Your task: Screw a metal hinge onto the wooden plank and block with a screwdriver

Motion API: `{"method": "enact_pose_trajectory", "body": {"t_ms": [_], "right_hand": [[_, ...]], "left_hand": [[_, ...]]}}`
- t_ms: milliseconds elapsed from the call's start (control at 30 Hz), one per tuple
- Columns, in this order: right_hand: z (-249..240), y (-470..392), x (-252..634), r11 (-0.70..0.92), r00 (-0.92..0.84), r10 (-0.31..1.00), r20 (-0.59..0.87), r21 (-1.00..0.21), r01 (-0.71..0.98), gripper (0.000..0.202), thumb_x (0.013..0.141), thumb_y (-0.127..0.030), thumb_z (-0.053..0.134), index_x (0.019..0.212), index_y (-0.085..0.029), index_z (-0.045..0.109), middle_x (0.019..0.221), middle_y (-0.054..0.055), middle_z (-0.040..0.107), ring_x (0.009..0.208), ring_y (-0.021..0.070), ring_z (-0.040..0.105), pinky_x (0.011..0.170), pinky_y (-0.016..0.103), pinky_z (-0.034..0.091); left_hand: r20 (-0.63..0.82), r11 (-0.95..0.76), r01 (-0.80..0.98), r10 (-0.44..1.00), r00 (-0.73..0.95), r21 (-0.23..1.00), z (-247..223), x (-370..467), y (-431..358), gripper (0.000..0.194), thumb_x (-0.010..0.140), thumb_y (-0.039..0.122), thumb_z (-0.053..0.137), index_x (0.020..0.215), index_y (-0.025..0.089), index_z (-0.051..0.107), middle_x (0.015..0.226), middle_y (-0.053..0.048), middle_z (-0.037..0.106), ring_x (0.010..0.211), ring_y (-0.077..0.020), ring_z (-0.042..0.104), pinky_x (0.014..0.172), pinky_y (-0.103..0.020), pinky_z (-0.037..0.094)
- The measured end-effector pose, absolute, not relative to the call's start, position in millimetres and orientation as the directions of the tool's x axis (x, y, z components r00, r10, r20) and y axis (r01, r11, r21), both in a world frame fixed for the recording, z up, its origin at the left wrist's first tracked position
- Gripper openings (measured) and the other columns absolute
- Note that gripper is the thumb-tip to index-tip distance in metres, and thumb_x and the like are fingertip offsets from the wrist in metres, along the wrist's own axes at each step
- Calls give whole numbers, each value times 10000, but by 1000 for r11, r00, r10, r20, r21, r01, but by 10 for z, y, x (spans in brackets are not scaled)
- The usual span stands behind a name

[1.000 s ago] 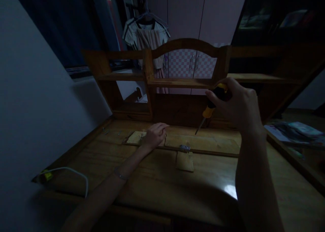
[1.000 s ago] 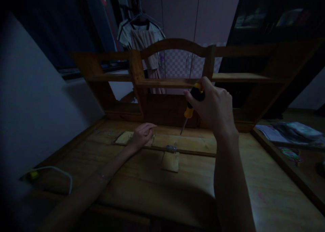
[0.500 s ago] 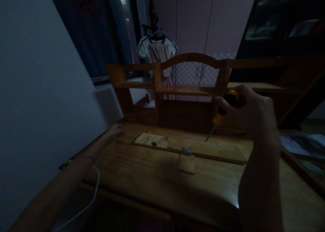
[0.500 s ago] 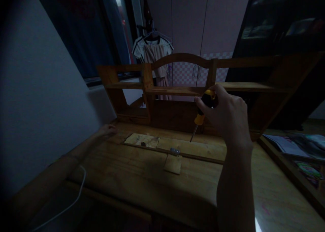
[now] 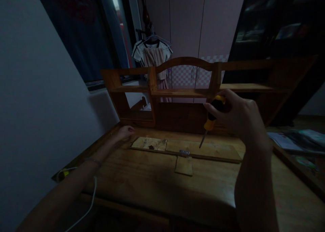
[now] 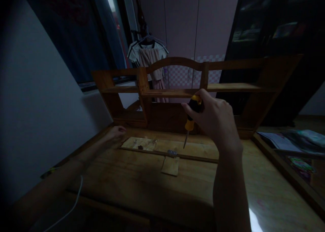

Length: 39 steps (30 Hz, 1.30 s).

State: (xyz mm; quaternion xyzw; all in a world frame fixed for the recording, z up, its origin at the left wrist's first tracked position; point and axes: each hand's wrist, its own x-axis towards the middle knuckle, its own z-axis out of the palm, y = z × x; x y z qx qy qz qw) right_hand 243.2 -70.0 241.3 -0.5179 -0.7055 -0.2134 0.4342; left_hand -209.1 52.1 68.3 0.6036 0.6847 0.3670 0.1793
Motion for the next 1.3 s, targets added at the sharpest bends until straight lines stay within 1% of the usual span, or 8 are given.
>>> {"method": "enact_pose_trajectory", "body": {"t_ms": [100,167,267,433,567,767,1033,1300], "right_hand": [[2397,-684,2419,374,-99,564,820,-147,916,369,861,-577,614,1052,-263,629,669,-16,586,569,187,575,565,302,399],[2385,-665,2409,364,-105,590,800,-148,920,368,852,-587,615,1018,-258,622,669,-10,599,564,191,578,553,300,391],[2374,-639,2402,360,-119,612,782,-142,922,369,850,-596,610,984,-253,611,687,0,626,569,190,589,549,292,379],[2379,-638,2432,328,-103,629,770,-144,934,380,853,-590,610,1015,-247,619,676,-3,620,561,176,570,547,284,365],[2400,-652,2456,308,-86,639,764,-152,939,352,860,-552,626,1009,-234,623,711,19,634,592,179,574,563,292,371],[2405,-654,2458,301,-96,656,749,-142,943,346,883,-561,591,1040,-255,630,761,51,653,623,207,569,587,331,379],[2393,-661,2428,307,-122,653,748,-114,945,411,885,-569,580,1135,-248,640,825,77,680,695,247,607,627,363,408],[2402,-655,2388,315,-135,654,744,-105,943,397,875,-540,621,1111,-222,647,795,55,660,677,214,598,621,342,405]], "left_hand": [[269,-165,639,961,-68,751,722,-1554,633,268,771,341,653,955,156,715,960,-77,749,922,-224,682,811,-314,536],[320,-292,569,946,54,769,670,-1027,602,313,832,410,637,1048,193,705,1072,-55,739,1008,-204,678,892,-313,534],[441,-513,299,854,277,805,485,-218,402,305,857,430,663,1033,184,700,1036,-77,741,959,-213,695,863,-358,565],[401,-547,278,803,441,790,103,389,143,241,867,391,678,980,184,725,956,-65,738,889,-191,696,794,-317,572],[330,-461,273,849,414,844,-47,305,144,240,858,350,684,998,161,732,913,-58,730,812,-166,684,738,-268,553],[290,-418,230,851,438,879,66,262,82,209,848,286,674,990,151,746,911,-56,732,804,-151,671,743,-244,532],[388,-557,284,787,479,780,151,247,31,161,865,210,629,967,169,746,950,-45,727,853,-145,670,797,-245,517],[391,-582,305,770,505,753,142,251,15,159,861,193,647,1004,177,714,966,-29,730,854,-136,676,775,-225,513]]}}
